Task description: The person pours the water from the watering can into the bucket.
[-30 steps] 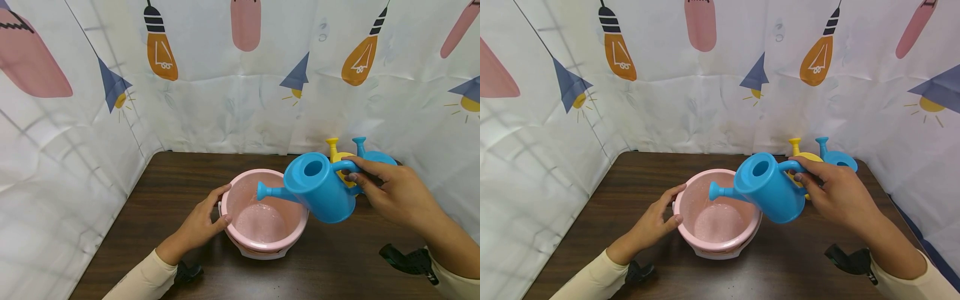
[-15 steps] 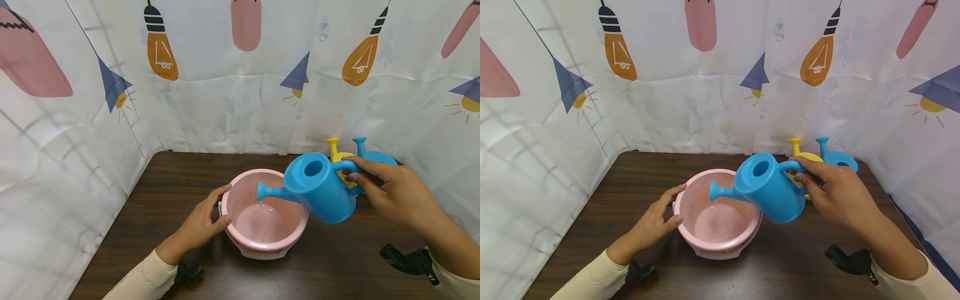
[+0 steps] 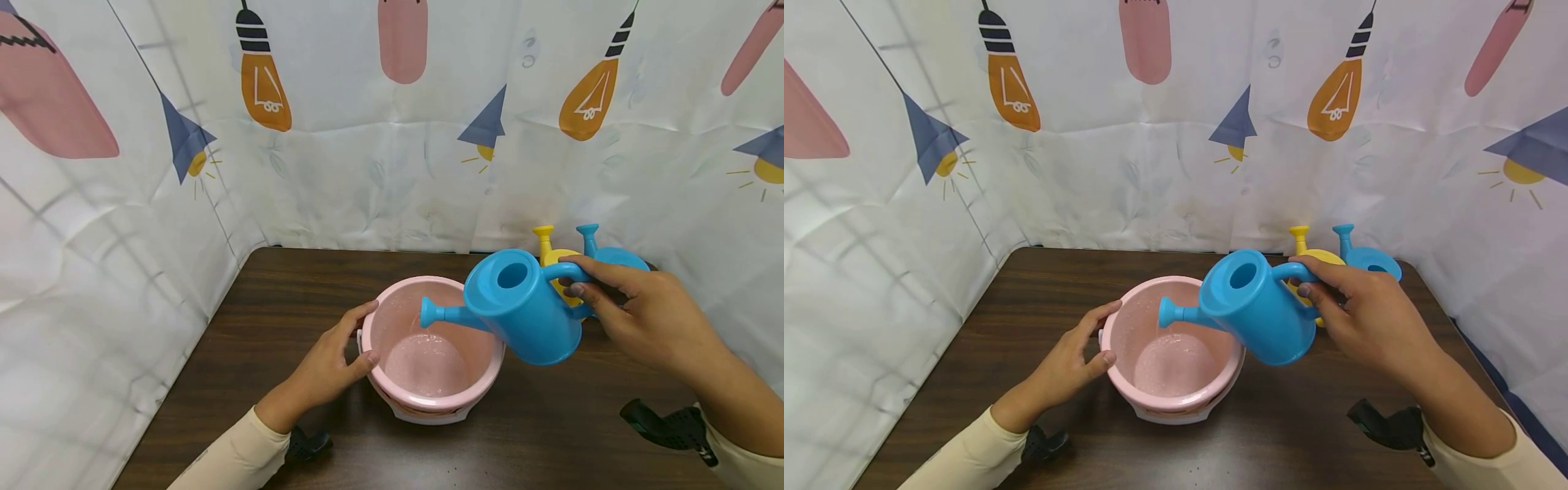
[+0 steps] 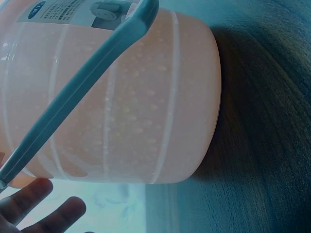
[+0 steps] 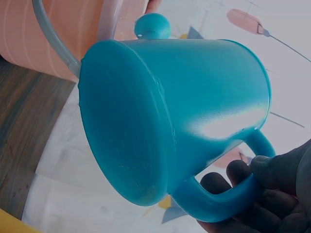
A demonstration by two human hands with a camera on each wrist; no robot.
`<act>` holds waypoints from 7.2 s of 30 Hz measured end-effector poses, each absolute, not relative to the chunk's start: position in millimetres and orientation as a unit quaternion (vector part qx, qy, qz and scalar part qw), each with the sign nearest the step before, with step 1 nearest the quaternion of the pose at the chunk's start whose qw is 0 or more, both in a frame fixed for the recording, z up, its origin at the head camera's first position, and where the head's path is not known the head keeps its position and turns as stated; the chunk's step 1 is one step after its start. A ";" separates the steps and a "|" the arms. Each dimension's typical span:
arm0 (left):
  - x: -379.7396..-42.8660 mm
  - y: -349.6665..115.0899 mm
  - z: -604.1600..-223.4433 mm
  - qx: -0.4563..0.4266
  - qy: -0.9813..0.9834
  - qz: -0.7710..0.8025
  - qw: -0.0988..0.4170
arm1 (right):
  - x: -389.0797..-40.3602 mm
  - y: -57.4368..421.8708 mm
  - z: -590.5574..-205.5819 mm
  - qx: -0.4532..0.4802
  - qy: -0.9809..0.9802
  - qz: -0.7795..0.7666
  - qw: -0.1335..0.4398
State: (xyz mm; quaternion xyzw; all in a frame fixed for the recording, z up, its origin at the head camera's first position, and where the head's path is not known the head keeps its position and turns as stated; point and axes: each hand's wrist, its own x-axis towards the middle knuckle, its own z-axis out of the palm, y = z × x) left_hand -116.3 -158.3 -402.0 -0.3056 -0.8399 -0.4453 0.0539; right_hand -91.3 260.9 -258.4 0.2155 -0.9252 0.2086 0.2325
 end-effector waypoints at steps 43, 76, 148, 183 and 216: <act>-116.9 -158.5 -403.2 -0.316 -0.836 -0.445 0.059 | -90.9 260.6 -257.8 0.217 -0.927 0.203 0.230; -116.7 -157.8 -404.7 -0.319 -0.833 -0.447 0.064 | -90.0 259.2 -255.9 0.221 -0.925 0.199 0.235; -116.8 -158.2 -405.3 -0.316 -0.835 -0.445 0.067 | -89.1 260.1 -255.2 0.229 -0.922 0.206 0.236; -116.1 -157.5 -405.1 -0.310 -0.837 -0.447 0.059 | -90.7 257.9 -254.6 0.235 -0.922 0.202 0.234; -115.1 -156.8 -403.2 -0.305 -0.838 -0.449 0.053 | -89.0 258.2 -253.9 0.231 -0.923 0.198 0.235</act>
